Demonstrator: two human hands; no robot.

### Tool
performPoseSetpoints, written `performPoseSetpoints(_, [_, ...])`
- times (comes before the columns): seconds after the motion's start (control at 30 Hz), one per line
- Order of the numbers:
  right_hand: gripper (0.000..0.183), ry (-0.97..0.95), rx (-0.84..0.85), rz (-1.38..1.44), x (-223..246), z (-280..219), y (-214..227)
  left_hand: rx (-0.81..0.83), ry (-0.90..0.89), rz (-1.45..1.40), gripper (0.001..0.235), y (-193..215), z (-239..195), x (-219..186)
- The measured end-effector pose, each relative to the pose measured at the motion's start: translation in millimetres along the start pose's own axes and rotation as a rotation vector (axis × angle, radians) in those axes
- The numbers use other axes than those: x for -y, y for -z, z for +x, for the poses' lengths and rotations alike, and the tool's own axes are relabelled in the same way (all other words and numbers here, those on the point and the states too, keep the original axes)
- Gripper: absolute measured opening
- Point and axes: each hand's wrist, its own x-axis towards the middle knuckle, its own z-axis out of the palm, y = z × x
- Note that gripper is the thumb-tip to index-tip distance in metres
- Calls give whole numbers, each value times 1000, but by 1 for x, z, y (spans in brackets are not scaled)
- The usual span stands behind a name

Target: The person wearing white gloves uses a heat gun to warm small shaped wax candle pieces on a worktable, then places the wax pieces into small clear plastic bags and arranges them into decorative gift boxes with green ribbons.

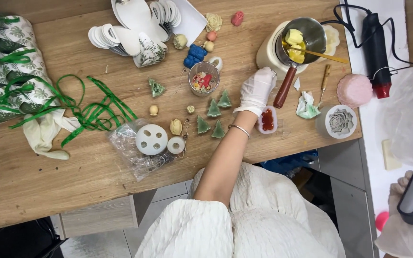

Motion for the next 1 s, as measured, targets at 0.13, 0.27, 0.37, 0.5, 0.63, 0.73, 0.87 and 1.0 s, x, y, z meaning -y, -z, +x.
performPoseSetpoints(0.13, [48,-30,56,177,-52,-29,-51,-15,4,-59,35,56,-28,-23])
performPoseSetpoints(0.27, [44,-64,144,96,-51,-19,-49,62,228,-189,32,107,-90,-41])
performPoseSetpoints(0.37, [38,-69,272,36,-54,-14,-28,-130,227,-272,22,128,-147,-49])
performPoseSetpoints(0.5, [46,-203,259,126,-58,-23,-68,-195,300,-203,21,148,-207,-52])
performPoseSetpoints(0.63, [58,-533,344,49,-73,-44,-109,-172,456,-128,21,160,-272,-47])
performPoseSetpoints(0.73, [53,-536,497,-310,-85,-59,-135,-224,529,-102,22,168,-316,-55])
performPoseSetpoints(0.87, [54,-597,650,-537,-98,-66,-154,-323,615,-47,23,165,-362,-68])
performPoseSetpoints(1.0, [57,-621,744,-530,-112,-69,-149,-376,678,-70,25,164,-381,-81])
